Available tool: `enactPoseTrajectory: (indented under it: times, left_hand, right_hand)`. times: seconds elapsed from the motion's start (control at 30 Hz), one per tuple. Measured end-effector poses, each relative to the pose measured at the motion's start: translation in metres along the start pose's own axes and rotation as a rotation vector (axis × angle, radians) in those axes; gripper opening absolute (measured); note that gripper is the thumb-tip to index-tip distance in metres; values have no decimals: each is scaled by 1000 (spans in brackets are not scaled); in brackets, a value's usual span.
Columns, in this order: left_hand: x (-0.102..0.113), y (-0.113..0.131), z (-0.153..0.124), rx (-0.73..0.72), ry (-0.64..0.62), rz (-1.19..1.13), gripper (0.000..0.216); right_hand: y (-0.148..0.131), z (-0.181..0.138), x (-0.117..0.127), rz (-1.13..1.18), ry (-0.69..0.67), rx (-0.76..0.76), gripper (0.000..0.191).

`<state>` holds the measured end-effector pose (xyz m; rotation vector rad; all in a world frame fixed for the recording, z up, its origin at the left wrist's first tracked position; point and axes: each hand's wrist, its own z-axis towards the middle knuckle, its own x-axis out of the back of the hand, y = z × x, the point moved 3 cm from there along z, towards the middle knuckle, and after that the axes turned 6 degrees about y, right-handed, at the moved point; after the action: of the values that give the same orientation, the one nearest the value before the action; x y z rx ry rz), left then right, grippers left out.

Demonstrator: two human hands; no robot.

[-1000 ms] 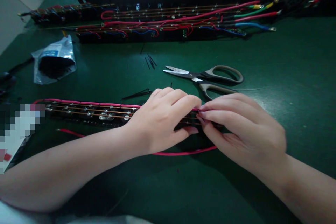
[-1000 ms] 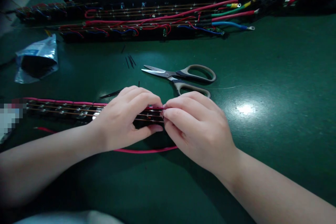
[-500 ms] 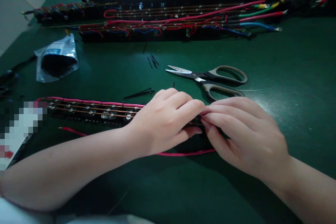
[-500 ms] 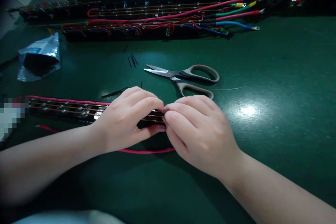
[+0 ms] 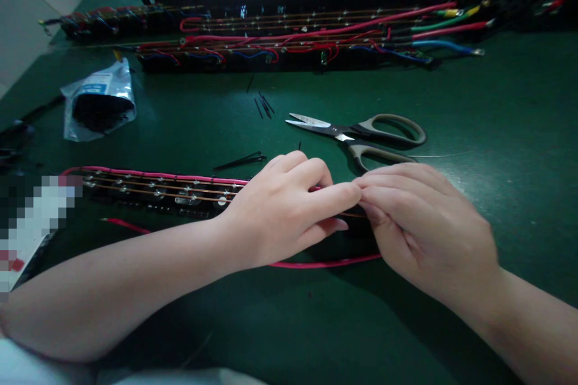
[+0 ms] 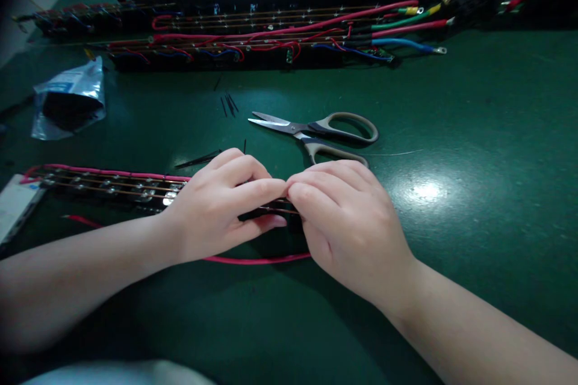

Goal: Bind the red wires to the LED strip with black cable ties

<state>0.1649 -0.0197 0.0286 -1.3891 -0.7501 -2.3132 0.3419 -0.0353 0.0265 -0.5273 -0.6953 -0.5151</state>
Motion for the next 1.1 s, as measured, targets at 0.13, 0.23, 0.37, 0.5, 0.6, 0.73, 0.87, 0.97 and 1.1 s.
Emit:
enactPoseTrajectory:
  times: [0.13, 0.23, 0.37, 0.5, 0.6, 0.73, 0.87, 0.97, 1.1]
  left_hand:
    - [0, 0, 0, -12, 12, -2, 23]
    - [0, -1, 0, -21, 29, 2, 22]
    - [0, -1, -1, -43, 44, 9, 20]
    - [0, -1, 0, -54, 46, 18, 19]
    - [-1, 0, 0, -58, 46, 40, 19]
    - [-2, 1, -1, -80, 54, 86, 20]
    - [-3, 2, -3, -118, 73, 122, 20]
    - [-3, 4, -3, -135, 101, 152, 19]
    - [-3, 6, -3, -159, 153, 201, 16]
  right_hand:
    - [1, -1, -1, 26, 6, -36, 25]
    - [1, -1, -1, 41, 21, -37, 24]
    - [2, 0, -1, 41, 25, -50, 26]
    - [2, -1, -2, 64, 31, -53, 27]
    - [3, -1, -2, 75, 21, -44, 25]
    - [3, -1, -3, 99, 6, -54, 24]
    - [5, -2, -4, 147, 14, -98, 22]
    - [6, -3, -3, 169, 15, -121, 21]
    - [6, -3, -2, 187, 13, -132, 20]
